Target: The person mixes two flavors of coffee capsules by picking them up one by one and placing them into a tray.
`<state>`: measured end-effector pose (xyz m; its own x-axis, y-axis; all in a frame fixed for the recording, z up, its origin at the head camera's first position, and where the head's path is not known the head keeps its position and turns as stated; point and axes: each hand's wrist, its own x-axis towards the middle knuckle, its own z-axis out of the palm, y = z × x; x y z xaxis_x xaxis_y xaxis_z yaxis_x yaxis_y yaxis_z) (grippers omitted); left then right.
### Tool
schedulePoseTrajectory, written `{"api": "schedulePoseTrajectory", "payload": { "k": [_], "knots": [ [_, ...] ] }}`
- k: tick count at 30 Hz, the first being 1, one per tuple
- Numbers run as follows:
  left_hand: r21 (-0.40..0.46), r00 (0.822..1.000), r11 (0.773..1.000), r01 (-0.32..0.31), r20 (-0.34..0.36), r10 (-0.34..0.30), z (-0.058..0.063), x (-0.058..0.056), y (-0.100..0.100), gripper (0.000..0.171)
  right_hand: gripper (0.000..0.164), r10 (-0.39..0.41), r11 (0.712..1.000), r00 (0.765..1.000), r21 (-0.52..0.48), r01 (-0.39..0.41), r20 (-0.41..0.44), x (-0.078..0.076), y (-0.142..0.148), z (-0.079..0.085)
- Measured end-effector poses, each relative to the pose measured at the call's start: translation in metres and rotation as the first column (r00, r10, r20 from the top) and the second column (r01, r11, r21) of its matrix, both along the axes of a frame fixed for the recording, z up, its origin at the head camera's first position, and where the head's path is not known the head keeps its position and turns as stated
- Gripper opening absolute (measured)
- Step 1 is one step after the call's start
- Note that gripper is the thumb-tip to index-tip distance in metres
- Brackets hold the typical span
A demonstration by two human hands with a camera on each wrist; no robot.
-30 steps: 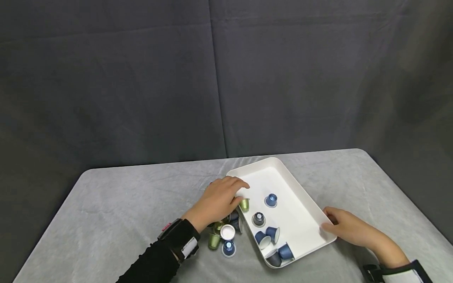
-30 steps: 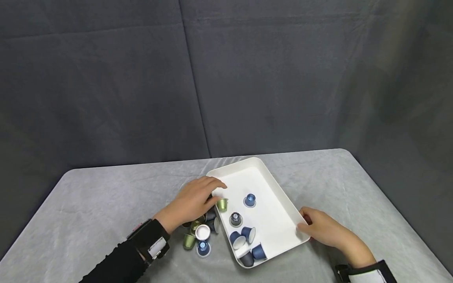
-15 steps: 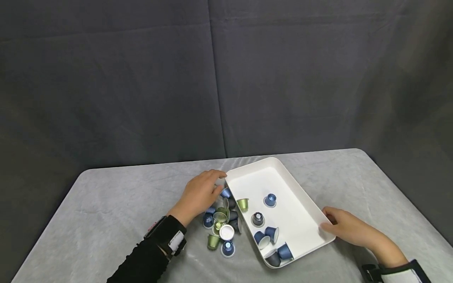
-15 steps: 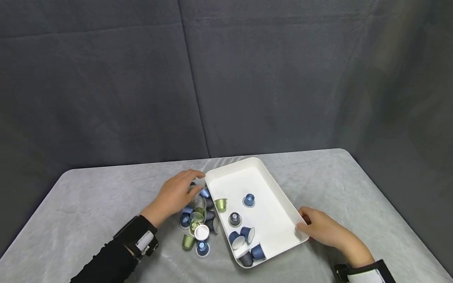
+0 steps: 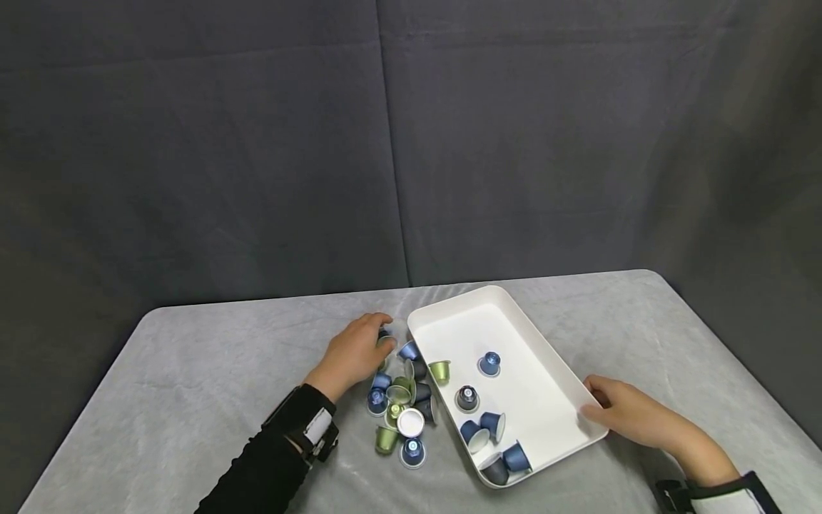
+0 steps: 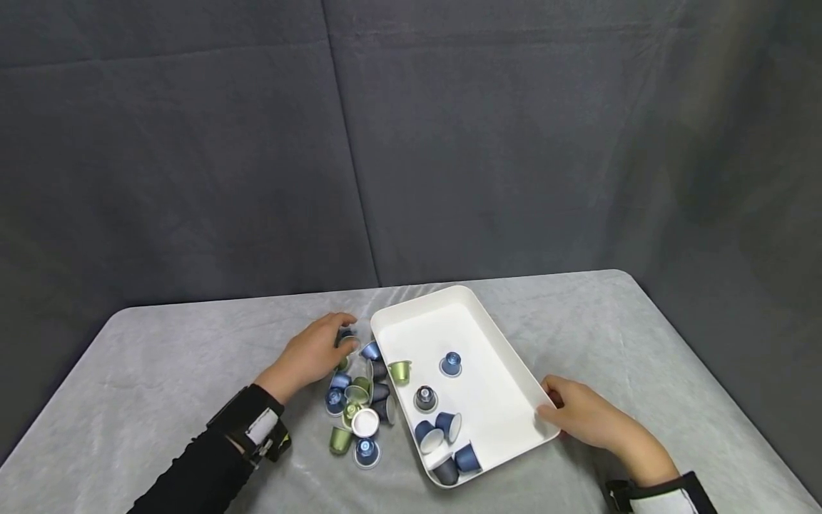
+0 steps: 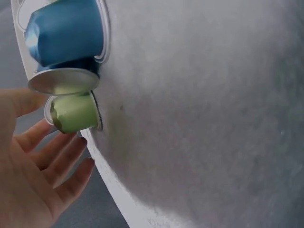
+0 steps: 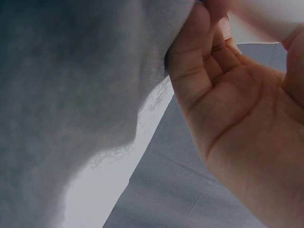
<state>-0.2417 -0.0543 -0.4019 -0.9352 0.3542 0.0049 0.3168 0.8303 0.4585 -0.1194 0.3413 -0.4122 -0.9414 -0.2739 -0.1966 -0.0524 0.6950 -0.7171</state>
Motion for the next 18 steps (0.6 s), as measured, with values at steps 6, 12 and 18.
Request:
{"api": "schedulePoseTrajectory", "payload": {
  "k": [6,12,18],
  "knots": [
    [0.019,0.999,1.000,-0.022,-0.029,0.022,-0.003,-0.001,0.001,0.036,0.012,-0.002,1.000,1.000,0.003,0.002,0.004,0.000,-0.001,0.000],
    [0.052,0.998,0.998,-0.045,-0.031,0.046,-0.007,0.000,0.000,0.031,0.010,0.006,1.000,1.000,0.000,-0.006,0.000,0.000,0.000,-0.001],
    [0.064,0.996,0.997,-0.052,-0.062,0.056,-0.011,-0.001,0.000,0.028,0.011,-0.002,1.000,1.000,0.004,0.002,0.010,-0.001,0.001,-0.001]
  ]
}}
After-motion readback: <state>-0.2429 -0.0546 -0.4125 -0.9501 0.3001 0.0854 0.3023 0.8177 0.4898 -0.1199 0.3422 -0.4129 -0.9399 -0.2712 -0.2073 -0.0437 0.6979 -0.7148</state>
